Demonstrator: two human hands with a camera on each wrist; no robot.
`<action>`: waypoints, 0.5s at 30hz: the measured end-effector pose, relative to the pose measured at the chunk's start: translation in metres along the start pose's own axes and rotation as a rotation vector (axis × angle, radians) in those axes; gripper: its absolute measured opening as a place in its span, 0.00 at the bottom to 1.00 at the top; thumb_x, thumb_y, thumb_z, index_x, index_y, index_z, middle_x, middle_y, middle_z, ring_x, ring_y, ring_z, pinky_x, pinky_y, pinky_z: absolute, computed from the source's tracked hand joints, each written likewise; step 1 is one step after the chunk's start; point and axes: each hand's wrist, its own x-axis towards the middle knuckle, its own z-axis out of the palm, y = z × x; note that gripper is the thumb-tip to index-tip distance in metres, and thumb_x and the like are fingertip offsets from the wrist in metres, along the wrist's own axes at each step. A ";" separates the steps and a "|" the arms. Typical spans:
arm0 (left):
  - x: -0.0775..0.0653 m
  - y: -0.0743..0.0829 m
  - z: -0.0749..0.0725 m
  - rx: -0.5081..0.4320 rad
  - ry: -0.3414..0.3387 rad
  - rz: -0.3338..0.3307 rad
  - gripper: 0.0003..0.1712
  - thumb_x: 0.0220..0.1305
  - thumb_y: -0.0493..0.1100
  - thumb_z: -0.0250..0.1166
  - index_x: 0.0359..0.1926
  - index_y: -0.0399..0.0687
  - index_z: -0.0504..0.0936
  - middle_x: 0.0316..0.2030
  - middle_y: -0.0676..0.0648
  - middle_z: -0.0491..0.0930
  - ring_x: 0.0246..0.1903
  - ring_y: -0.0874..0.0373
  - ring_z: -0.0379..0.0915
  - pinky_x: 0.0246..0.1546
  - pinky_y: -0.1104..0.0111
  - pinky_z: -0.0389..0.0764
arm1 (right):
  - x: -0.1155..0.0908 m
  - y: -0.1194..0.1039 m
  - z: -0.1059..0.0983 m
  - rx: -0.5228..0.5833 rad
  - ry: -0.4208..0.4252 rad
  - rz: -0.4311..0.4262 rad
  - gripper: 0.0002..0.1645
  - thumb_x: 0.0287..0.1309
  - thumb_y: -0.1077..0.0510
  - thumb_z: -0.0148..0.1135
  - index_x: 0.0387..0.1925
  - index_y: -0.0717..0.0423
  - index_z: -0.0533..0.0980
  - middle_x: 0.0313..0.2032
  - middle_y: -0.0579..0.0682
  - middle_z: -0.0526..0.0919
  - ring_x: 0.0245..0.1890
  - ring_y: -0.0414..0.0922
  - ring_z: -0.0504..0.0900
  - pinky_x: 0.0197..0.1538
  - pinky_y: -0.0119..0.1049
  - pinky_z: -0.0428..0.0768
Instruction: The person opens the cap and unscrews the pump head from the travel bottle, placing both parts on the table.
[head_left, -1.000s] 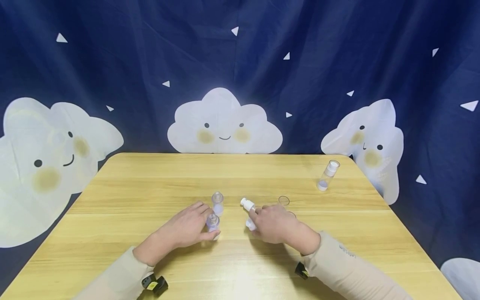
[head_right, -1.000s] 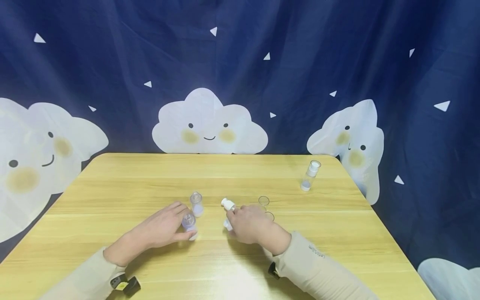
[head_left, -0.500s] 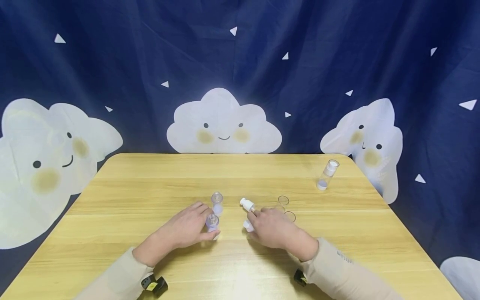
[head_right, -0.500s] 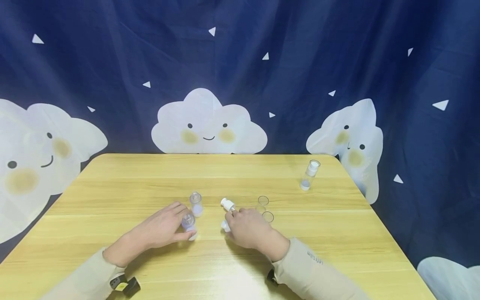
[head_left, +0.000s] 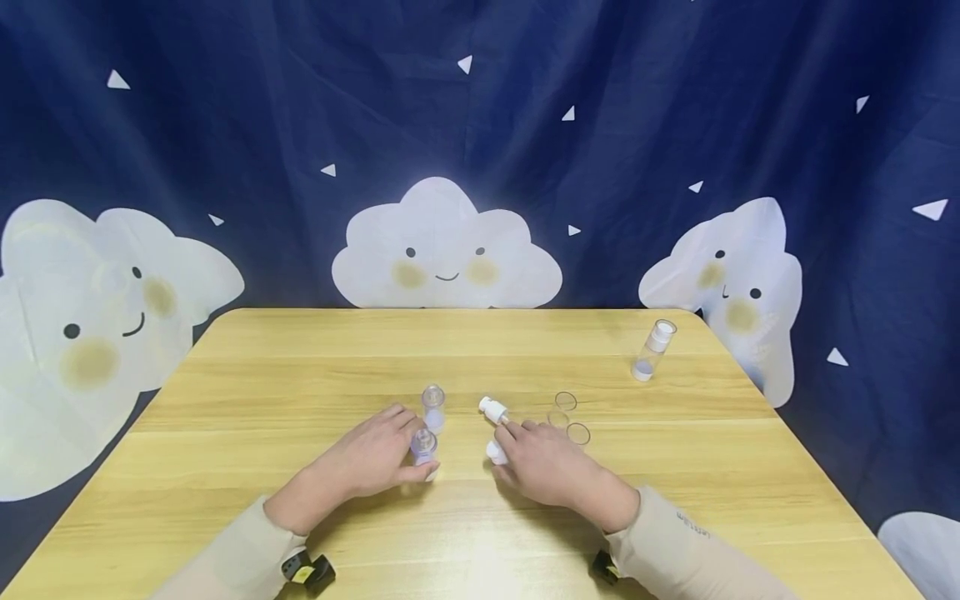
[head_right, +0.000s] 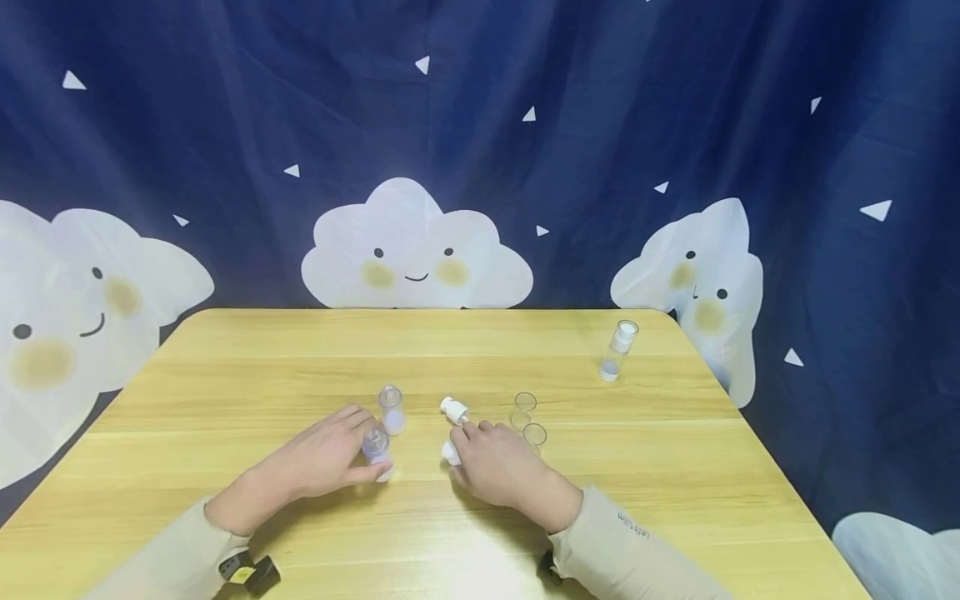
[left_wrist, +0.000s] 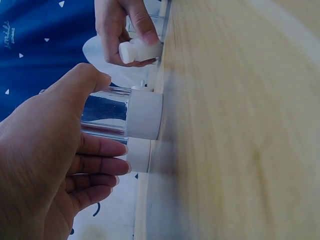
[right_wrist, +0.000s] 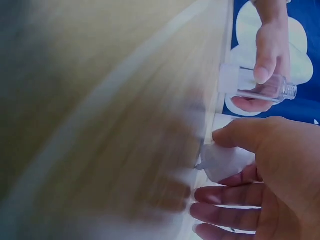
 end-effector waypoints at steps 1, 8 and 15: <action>0.000 0.000 0.000 -0.001 0.000 0.000 0.35 0.63 0.65 0.60 0.50 0.36 0.80 0.48 0.43 0.80 0.52 0.50 0.71 0.59 0.57 0.72 | 0.000 0.000 0.001 0.007 0.006 -0.004 0.19 0.61 0.43 0.60 0.36 0.53 0.69 0.28 0.44 0.74 0.26 0.43 0.76 0.26 0.36 0.76; 0.000 0.001 0.000 0.000 -0.009 -0.008 0.36 0.63 0.65 0.60 0.51 0.36 0.80 0.49 0.42 0.80 0.53 0.48 0.71 0.61 0.57 0.70 | 0.000 0.000 0.001 0.030 0.004 -0.003 0.20 0.61 0.42 0.62 0.36 0.53 0.69 0.24 0.43 0.72 0.22 0.40 0.73 0.23 0.33 0.74; 0.000 0.000 0.000 0.008 -0.007 -0.002 0.35 0.63 0.65 0.60 0.50 0.36 0.80 0.49 0.42 0.80 0.53 0.49 0.71 0.61 0.57 0.70 | 0.001 0.001 0.000 0.015 0.034 -0.009 0.16 0.59 0.47 0.64 0.33 0.54 0.71 0.22 0.43 0.70 0.20 0.39 0.71 0.22 0.31 0.73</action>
